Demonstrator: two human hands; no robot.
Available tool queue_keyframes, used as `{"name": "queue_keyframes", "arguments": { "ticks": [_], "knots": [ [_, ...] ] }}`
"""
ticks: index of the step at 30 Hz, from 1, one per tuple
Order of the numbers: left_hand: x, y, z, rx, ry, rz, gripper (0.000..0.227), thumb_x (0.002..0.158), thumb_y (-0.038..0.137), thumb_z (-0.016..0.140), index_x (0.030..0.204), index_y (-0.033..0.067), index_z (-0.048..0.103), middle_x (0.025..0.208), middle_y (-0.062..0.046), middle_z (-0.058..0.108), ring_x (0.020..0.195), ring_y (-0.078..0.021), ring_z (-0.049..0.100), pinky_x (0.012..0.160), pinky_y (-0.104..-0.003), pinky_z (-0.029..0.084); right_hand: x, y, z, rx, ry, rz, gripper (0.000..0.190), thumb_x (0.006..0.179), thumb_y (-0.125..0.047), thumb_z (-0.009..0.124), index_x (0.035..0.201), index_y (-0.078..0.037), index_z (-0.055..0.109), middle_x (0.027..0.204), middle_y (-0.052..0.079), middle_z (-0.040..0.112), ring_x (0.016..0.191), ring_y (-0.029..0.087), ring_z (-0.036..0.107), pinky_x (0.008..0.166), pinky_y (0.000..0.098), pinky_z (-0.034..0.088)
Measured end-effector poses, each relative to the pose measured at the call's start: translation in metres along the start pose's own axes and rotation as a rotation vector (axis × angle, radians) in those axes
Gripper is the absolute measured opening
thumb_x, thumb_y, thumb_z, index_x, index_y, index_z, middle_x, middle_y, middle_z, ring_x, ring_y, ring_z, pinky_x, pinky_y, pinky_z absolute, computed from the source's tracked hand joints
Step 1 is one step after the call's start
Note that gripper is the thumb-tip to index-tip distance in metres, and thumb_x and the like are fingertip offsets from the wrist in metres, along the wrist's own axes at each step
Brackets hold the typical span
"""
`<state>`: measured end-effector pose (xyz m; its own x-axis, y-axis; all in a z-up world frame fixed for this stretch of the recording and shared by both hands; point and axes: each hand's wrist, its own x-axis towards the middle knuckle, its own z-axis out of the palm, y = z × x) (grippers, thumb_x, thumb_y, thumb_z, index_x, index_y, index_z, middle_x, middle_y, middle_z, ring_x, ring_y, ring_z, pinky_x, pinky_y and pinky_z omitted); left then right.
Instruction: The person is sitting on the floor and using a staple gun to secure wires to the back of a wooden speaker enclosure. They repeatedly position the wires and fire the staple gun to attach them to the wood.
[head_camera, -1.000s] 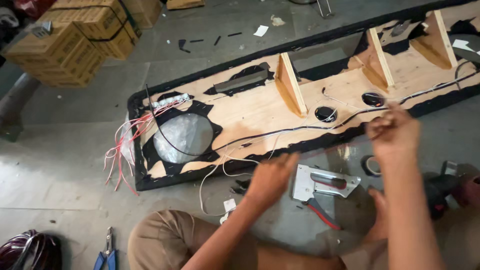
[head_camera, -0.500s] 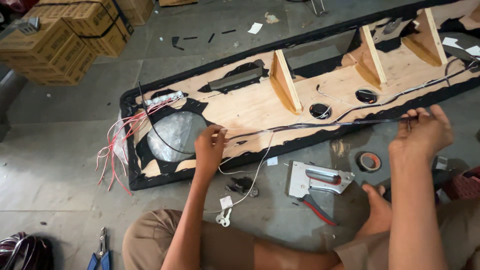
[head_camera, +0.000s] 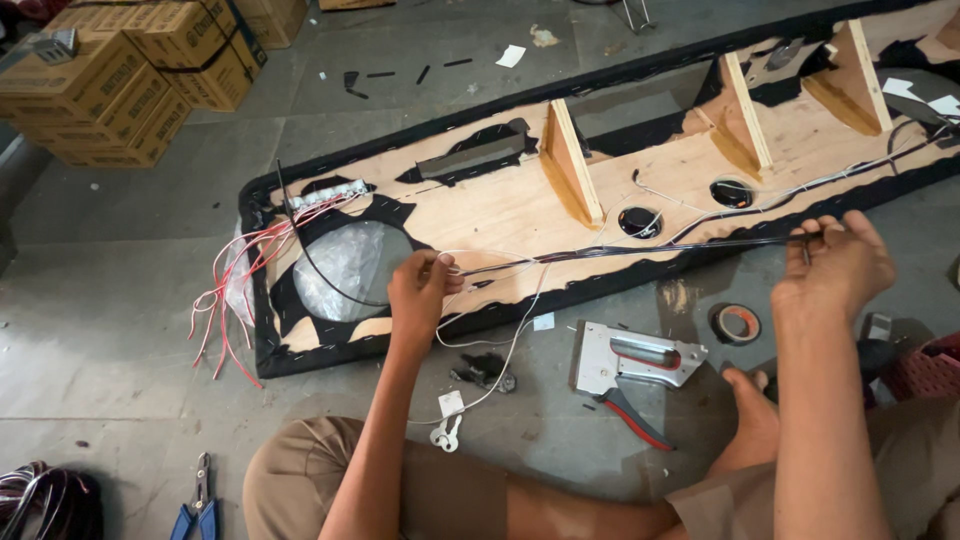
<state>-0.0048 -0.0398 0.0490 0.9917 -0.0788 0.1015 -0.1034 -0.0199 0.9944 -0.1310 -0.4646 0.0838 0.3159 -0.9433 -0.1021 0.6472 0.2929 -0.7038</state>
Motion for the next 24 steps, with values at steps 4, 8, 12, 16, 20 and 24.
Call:
{"name": "queue_keyframes", "arguments": {
  "ticks": [4, 8, 12, 16, 20, 24],
  "knots": [
    [0.0, -0.001, -0.001, 0.014, 0.003, -0.006, 0.024, 0.098, 0.015, 0.065, 0.094, -0.0077, 0.07, 0.08, -0.013, 0.073, 0.072, -0.0163, 0.075, 0.065, -0.028, 0.063, -0.006, -0.002, 0.005, 0.001, -0.01, 0.017, 0.027, 0.095, 0.011, 0.046, 0.119, 0.007, 0.058, 0.082, 0.01, 0.062, 0.065, 0.017, 0.061, 0.063, 0.0305, 0.051],
    [0.002, -0.007, -0.001, -0.024, 0.003, -0.022, 0.023, 0.098, 0.015, 0.064, 0.096, -0.0076, 0.069, 0.081, -0.013, 0.073, 0.072, -0.016, 0.074, 0.065, -0.028, 0.063, -0.007, -0.003, 0.007, -0.057, 0.005, 0.027, 0.032, 0.094, 0.012, 0.047, 0.123, 0.007, 0.06, 0.083, 0.008, 0.064, 0.065, 0.015, 0.062, 0.062, 0.0284, 0.052],
    [-0.003, -0.013, 0.003, 0.12, 0.112, 0.065, 0.021, 0.093, 0.014, 0.067, 0.102, -0.005, 0.063, 0.083, -0.015, 0.07, 0.069, -0.0211, 0.074, 0.059, -0.034, 0.062, -0.006, -0.001, 0.006, -0.057, 0.013, 0.042, 0.03, 0.095, 0.009, 0.047, 0.123, 0.006, 0.059, 0.084, 0.01, 0.063, 0.067, 0.017, 0.063, 0.061, 0.0279, 0.053],
    [-0.024, -0.016, 0.017, 0.703, 0.38, 0.354, 0.031, 0.076, 0.008, 0.075, 0.098, -0.0009, 0.056, 0.085, -0.024, 0.068, 0.075, -0.0457, 0.067, 0.064, -0.053, 0.053, -0.005, 0.009, 0.003, -0.097, -0.003, 0.097, 0.026, 0.095, 0.009, 0.05, 0.118, 0.005, 0.061, 0.089, 0.011, 0.065, 0.073, 0.019, 0.065, 0.069, 0.0326, 0.062],
    [-0.039, -0.007, 0.04, 0.825, 0.225, -0.006, 0.028, 0.08, 0.01, 0.068, 0.102, 0.004, 0.051, 0.086, -0.023, 0.071, 0.081, -0.0476, 0.069, 0.069, -0.057, 0.053, 0.0, 0.025, -0.007, -0.026, -0.028, 0.134, 0.019, 0.094, 0.01, 0.056, 0.113, 0.006, 0.057, 0.09, 0.015, 0.065, 0.076, 0.024, 0.067, 0.081, 0.0425, 0.068],
    [-0.057, 0.011, 0.051, 0.95, 0.141, 0.007, 0.036, 0.08, 0.011, 0.066, 0.11, 0.0022, 0.047, 0.088, -0.021, 0.071, 0.08, -0.0448, 0.07, 0.065, -0.057, 0.053, 0.012, 0.037, -0.018, 0.058, -0.068, 0.171, 0.015, 0.096, 0.009, 0.054, 0.111, 0.01, 0.055, 0.09, 0.018, 0.062, 0.076, 0.028, 0.065, 0.087, 0.0487, 0.067]
  ]
}}
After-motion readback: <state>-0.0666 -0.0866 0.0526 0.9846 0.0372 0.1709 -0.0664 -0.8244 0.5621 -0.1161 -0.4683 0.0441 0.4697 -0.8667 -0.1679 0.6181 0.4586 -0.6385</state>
